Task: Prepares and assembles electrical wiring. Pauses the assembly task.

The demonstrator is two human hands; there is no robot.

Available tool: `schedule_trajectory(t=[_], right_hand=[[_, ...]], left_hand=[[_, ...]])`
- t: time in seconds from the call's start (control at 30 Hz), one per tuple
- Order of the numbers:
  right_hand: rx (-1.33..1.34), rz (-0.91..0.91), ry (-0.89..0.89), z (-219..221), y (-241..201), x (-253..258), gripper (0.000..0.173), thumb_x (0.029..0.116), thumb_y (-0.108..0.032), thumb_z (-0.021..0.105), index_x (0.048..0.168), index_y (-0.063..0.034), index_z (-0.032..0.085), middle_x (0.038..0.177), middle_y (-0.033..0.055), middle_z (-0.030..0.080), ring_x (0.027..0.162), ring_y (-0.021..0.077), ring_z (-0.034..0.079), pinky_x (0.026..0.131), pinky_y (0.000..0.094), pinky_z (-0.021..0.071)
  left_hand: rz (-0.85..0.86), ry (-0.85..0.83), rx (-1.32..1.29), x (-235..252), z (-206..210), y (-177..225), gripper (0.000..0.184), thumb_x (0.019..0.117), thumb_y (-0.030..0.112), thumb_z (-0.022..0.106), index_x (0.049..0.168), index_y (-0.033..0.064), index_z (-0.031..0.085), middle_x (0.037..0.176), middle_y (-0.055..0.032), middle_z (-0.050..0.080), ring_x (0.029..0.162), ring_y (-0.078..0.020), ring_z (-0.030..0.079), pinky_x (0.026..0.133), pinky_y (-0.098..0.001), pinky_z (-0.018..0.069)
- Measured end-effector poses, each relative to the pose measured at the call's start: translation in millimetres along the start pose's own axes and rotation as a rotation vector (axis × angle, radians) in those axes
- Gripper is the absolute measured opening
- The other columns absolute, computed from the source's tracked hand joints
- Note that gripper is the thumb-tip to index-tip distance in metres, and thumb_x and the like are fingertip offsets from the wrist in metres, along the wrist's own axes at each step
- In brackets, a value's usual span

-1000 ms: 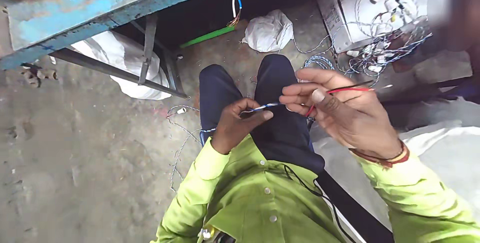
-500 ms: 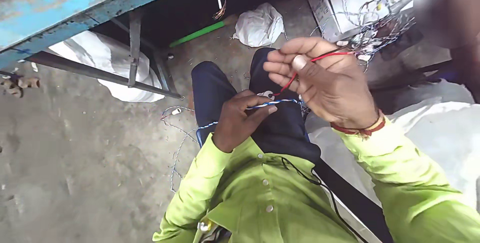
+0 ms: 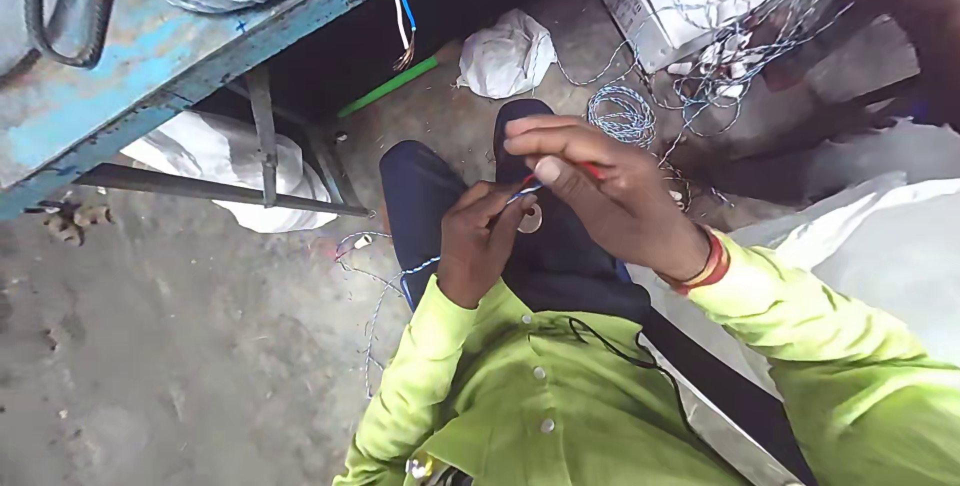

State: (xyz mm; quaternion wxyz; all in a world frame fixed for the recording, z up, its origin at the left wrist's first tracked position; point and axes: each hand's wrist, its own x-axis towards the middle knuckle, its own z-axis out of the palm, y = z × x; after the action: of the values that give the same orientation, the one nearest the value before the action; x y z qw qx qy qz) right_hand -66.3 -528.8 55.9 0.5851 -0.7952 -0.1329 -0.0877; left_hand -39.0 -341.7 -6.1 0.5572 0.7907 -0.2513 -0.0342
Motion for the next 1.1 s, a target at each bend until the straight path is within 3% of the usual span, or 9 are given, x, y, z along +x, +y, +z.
schedule_trajectory(t=[0.1,0.17,0.3,0.47,0.57,0.63,0.83,1.0,1.1], right_hand=[[-0.357,-0.151,0.049,-0.4,10.4,-7.1,0.026,0.1010,-0.018,0.061,0.118,-0.0049,0.076,0.104,0.0118,0.060,0.093,0.0170,0.056,0.079,0.0290,0.0479],[-0.336,-0.177,0.013,-2.9,17.3,-14.1,0.021,0.0980,-0.018,0.065,0.111,-0.0086,0.078,0.092,0.0047,0.066,0.084,0.0101,0.061,0.072,0.0238,0.0522],[-0.152,-0.168,-0.201,-9.9,25.9,-25.7,0.041,0.0925,-0.028,0.064,0.123,-0.0021,0.072,0.117,0.0067,0.072,0.107,0.0095,0.067,0.090,0.0264,0.0588],[0.003,-0.116,-0.323,-12.9,32.1,-40.0,0.070,0.1045,-0.055,0.036,0.138,0.0003,0.062,0.137,0.0070,0.066,0.128,0.0110,0.060,0.107,0.0301,0.0517],[0.031,-0.035,-0.180,-1.4,36.1,-46.5,0.045,0.1103,-0.031,0.039,0.124,-0.0024,0.071,0.123,0.0028,0.073,0.112,0.0076,0.068,0.096,0.0271,0.0585],[0.051,0.034,-0.119,8.4,38.1,-48.8,0.032,0.1080,-0.018,0.046,0.120,-0.0046,0.072,0.114,-0.0012,0.075,0.102,0.0056,0.071,0.087,0.0251,0.0615],[0.523,0.318,-0.101,43.0,53.4,-65.3,0.019,0.1064,-0.007,0.050,0.125,-0.0070,0.048,0.103,0.0074,0.076,0.085,0.0173,0.075,0.078,0.0320,0.0636],[0.846,0.663,-0.100,55.2,63.4,-63.0,0.020,0.1030,-0.004,0.055,0.123,-0.0036,0.059,0.102,0.0097,0.075,0.083,0.0144,0.073,0.078,0.0282,0.0603],[0.932,0.808,-0.090,51.1,77.3,-55.9,0.016,0.1023,-0.004,0.058,0.115,-0.0032,0.068,0.098,0.0072,0.073,0.080,0.0129,0.069,0.077,0.0278,0.0600]], left_hand=[[-0.040,0.014,-0.065,-0.7,-3.7,-4.0,0.019,0.1021,0.015,0.063,0.110,0.0029,0.075,0.098,-0.0036,0.072,0.071,-0.0056,0.065,0.064,-0.0226,0.0574],[-0.065,0.019,-0.073,-0.8,-6.1,-6.3,0.022,0.1015,0.015,0.064,0.116,0.0021,0.074,0.103,-0.0059,0.073,0.076,-0.0088,0.070,0.069,-0.0268,0.0621],[-0.096,0.058,-0.043,0.1,-8.3,-9.2,0.023,0.0987,0.016,0.069,0.118,0.0063,0.075,0.100,-0.0057,0.066,0.078,-0.0093,0.067,0.068,-0.0248,0.0609],[-0.134,-0.017,-0.062,3.0,-13.0,-9.5,0.026,0.1023,0.014,0.063,0.125,0.0061,0.072,0.101,-0.0053,0.077,0.081,-0.0125,0.074,0.074,-0.0332,0.0643],[-0.211,-0.047,-0.244,5.1,-12.2,-8.5,0.028,0.1031,0.009,0.060,0.130,0.0024,0.068,0.103,-0.0085,0.077,0.083,-0.0157,0.075,0.077,-0.0352,0.0646],[-0.266,-0.029,-0.327,6.4,-12.7,-8.6,0.029,0.1024,0.006,0.058,0.129,0.0023,0.069,0.101,-0.0083,0.075,0.071,-0.0113,0.069,0.065,-0.0282,0.0603],[-0.376,-0.015,-0.520,9.5,-17.2,-10.2,0.029,0.1008,0.002,0.053,0.123,0.0010,0.072,0.107,-0.0082,0.075,0.059,-0.0007,0.052,0.051,-0.0161,0.0413],[-0.390,0.007,-0.479,11.8,-15.1,-1.2,0.022,0.0985,0.005,0.065,0.117,0.0010,0.075,0.103,-0.0080,0.077,0.063,-0.0024,0.059,0.055,-0.0174,0.0473],[-0.320,-0.032,-0.381,10.9,-18.6,7.6,0.028,0.0944,0.000,0.069,0.122,-0.0005,0.072,0.105,-0.0102,0.077,0.084,-0.0128,0.074,0.074,-0.0277,0.0619]])
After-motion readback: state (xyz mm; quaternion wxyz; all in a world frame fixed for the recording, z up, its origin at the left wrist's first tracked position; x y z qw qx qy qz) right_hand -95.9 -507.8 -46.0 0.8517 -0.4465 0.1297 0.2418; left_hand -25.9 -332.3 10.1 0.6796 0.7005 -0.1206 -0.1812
